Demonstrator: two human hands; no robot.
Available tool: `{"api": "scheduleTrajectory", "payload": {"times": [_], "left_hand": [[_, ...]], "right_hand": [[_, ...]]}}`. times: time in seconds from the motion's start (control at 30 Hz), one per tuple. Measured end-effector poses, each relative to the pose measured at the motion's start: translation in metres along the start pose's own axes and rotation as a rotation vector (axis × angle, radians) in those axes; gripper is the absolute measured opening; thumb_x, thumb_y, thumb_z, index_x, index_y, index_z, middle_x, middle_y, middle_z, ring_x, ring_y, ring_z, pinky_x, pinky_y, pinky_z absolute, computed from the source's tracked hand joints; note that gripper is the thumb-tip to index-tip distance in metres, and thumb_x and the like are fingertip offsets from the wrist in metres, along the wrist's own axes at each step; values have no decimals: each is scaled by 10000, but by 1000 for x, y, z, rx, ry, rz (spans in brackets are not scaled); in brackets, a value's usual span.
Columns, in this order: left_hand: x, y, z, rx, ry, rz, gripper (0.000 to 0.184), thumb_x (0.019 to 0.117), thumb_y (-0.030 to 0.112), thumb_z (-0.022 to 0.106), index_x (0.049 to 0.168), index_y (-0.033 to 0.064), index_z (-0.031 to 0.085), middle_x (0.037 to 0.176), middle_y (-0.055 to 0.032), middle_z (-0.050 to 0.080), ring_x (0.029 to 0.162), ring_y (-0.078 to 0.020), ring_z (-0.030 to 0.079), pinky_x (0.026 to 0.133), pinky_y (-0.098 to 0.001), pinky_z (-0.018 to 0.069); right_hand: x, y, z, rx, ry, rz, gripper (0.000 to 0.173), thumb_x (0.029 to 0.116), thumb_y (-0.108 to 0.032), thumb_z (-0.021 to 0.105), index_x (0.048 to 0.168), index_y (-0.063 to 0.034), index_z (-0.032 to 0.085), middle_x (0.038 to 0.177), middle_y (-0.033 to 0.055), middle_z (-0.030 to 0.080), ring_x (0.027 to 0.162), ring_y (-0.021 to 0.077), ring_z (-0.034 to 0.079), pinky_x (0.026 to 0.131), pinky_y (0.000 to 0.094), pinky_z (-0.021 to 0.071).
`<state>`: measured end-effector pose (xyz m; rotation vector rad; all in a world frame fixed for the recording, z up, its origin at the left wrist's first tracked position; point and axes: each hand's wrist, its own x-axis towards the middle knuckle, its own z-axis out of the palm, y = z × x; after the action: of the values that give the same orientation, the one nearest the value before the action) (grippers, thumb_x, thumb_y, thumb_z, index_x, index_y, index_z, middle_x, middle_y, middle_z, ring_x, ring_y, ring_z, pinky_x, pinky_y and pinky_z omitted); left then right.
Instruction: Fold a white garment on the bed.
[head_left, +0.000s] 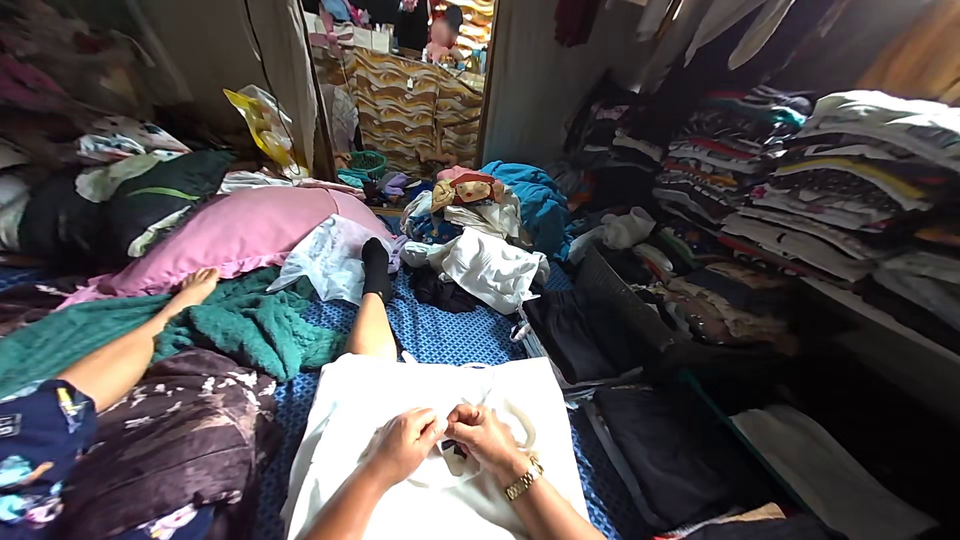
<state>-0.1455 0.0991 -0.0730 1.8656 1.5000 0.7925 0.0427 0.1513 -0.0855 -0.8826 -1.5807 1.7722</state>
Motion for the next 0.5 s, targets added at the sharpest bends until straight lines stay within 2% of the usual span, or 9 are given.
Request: {"api": "scheduleTrajectory", "payload": {"times": [0.1, 0.13, 0.3, 0.5], "left_hand": [[0, 2, -2, -8, -21, -41, 502, 1080, 363, 414, 936, -16, 712, 903, -142, 681, 897, -273, 672, 837, -507, 523], [0, 2, -3, -10, -26, -54, 510, 1081, 367, 408, 945, -10, 722, 914, -139, 687, 914, -274, 673, 847, -513, 520], [0, 3, -1, 39, -43, -59, 467, 1061, 334, 442, 844, -10, 671, 851, -135, 644, 856, -283, 650, 781, -513, 505], [0, 0, 1, 33, 8, 7, 441, 1039, 305, 471, 789, -13, 647, 804, -122, 613, 791, -255, 625, 732, -466, 500]], "right_hand": [[0, 0, 0, -6, -3, -5, 110, 931, -83, 651, 823, -89, 669, 647, -89, 584, 522, -19, 482, 503, 179, 418], [0, 0, 0, -9, -4, -9, 107, 928, -77, 652, 823, -85, 671, 649, -86, 588, 523, -18, 485, 504, 179, 420], [0, 0, 0, -10, -8, -7, 102, 918, -69, 670, 817, -82, 669, 648, -78, 594, 523, -13, 492, 505, 179, 423], [0, 1, 0, -2, -10, -5, 91, 912, -66, 664, 822, -81, 669, 651, -81, 603, 531, -16, 508, 515, 177, 439]]}}
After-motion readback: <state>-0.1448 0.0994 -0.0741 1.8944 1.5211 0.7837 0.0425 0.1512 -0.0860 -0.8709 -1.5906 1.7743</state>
